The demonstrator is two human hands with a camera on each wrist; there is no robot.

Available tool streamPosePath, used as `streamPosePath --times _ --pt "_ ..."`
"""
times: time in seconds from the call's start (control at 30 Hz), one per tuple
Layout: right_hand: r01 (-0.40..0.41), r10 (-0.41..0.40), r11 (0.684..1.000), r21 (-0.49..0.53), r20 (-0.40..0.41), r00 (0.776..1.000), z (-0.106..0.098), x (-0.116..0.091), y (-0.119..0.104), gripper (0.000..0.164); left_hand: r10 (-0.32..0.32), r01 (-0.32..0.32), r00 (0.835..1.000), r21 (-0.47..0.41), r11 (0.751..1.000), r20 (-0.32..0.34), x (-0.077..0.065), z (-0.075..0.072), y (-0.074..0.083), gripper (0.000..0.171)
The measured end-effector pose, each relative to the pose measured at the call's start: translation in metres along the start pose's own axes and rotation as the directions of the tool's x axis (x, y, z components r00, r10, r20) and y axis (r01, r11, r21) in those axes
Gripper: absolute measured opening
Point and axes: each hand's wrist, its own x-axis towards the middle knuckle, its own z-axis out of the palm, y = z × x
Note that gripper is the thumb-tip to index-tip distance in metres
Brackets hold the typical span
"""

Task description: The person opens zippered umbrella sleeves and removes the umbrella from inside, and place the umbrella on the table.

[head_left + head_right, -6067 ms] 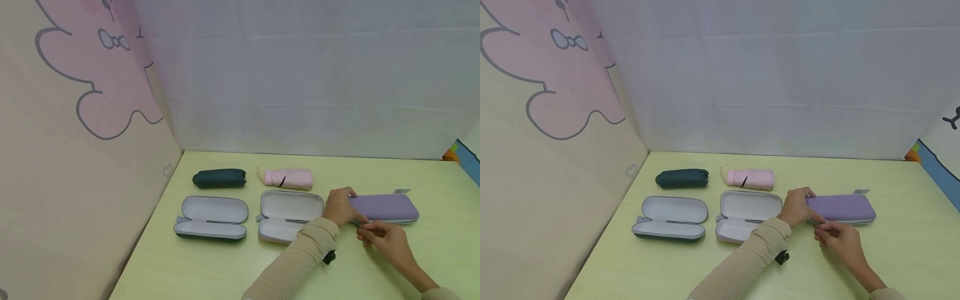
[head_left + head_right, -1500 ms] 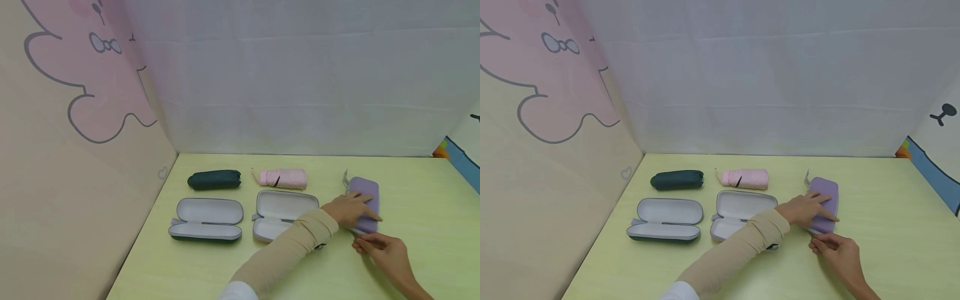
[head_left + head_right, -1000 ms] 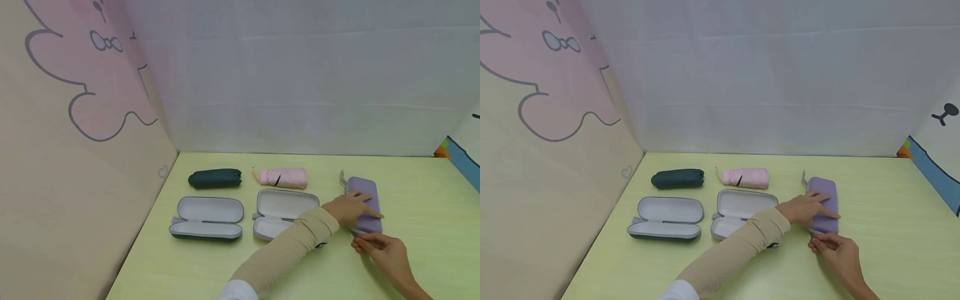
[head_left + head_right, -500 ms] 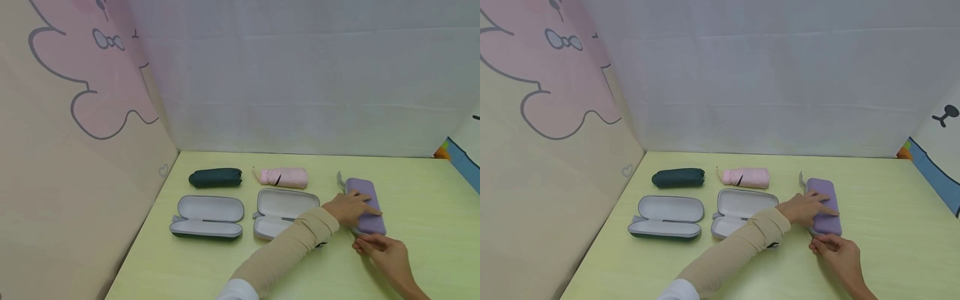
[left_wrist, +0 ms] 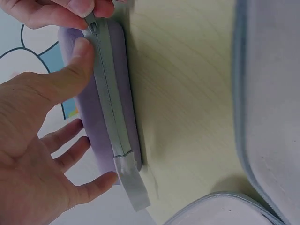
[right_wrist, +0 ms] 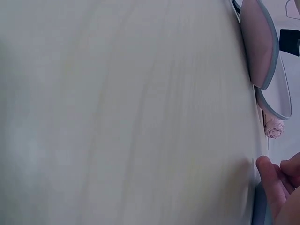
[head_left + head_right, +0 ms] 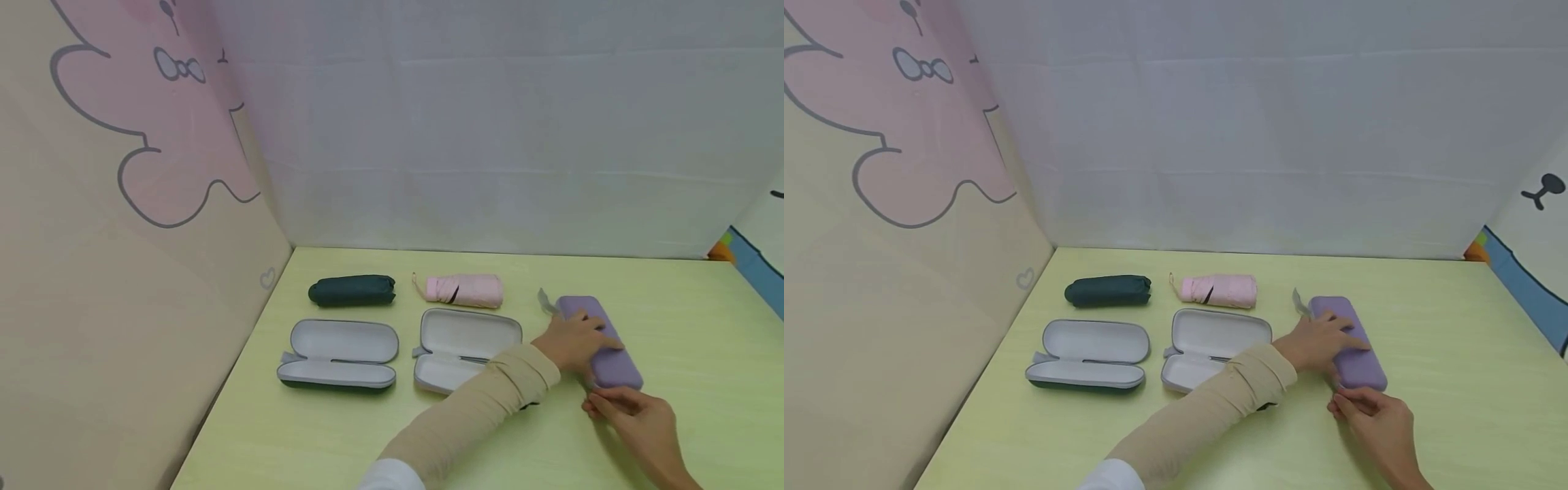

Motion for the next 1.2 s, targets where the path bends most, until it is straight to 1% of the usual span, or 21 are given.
streamPosePath --times 0.1,0.27,0.33,0.43,0.53,0.6,0.67,0.77,0.87,0.97,1.2 --pt "-0.021 0.021 1.0 0.002 0.004 1.0 -0.004 -0.001 0.001 0.026 -0.009 0.01 1.0 -0.034 0.999 0.01 0.003 -0.001 0.001 0.081" --pt "-0.011 0.01 1.0 -0.012 -0.006 1.0 -0.005 -0.002 0.002 0.024 -0.016 0.018 0.999 -0.074 0.997 0.03 0.007 -0.002 -0.003 0.08" --pt "-0.009 0.008 1.0 -0.016 -0.008 1.0 -0.005 -0.002 0.003 0.024 -0.032 0.036 0.999 -0.099 0.994 0.039 0.008 -0.001 -0.006 0.081" --pt "-0.007 0.007 1.0 -0.013 -0.01 1.0 -0.006 -0.002 0.004 0.024 -0.075 0.083 0.995 -0.124 0.989 0.062 0.008 -0.001 -0.01 0.084" --pt "0.011 -0.011 1.0 0.021 -0.004 1.0 -0.006 -0.003 0.004 0.023 -0.121 0.13 0.99 -0.133 0.983 0.073 0.009 -0.002 -0.015 0.077" --pt "0.026 -0.026 0.999 0.036 -0.002 1.0 -0.007 -0.003 0.004 0.023 -0.134 0.145 0.988 -0.152 0.978 0.079 0.011 -0.003 -0.019 0.071" --pt "0.034 -0.034 0.999 0.042 0.0 0.999 -0.007 -0.003 0.004 0.023 -0.125 0.139 0.989 -0.2 0.97 0.083 0.014 -0.004 -0.024 0.064" --pt "0.017 -0.017 1.0 -0.003 -0.01 1.0 -0.008 -0.004 0.002 0.024 -0.092 0.117 0.991 -0.284 0.952 0.101 0.019 -0.003 -0.031 0.062" --pt "-0.01 0.008 0.998 -0.054 -0.028 1.0 -0.008 -0.007 0.002 0.025 -0.073 0.108 0.99 -0.325 0.94 0.117 0.022 -0.003 -0.035 0.061" --pt "-0.028 0.024 0.996 -0.089 -0.045 0.999 -0.011 -0.009 0.002 0.024 -0.089 0.128 0.987 -0.326 0.937 0.133 0.021 -0.004 -0.038 0.06" --pt "-0.115 0.105 0.985 -0.132 -0.079 0.991 -0.022 -0.01 0.003 0.024 -0.155 0.185 0.98 -0.279 0.942 0.127 0.008 -0.011 -0.039 0.059"
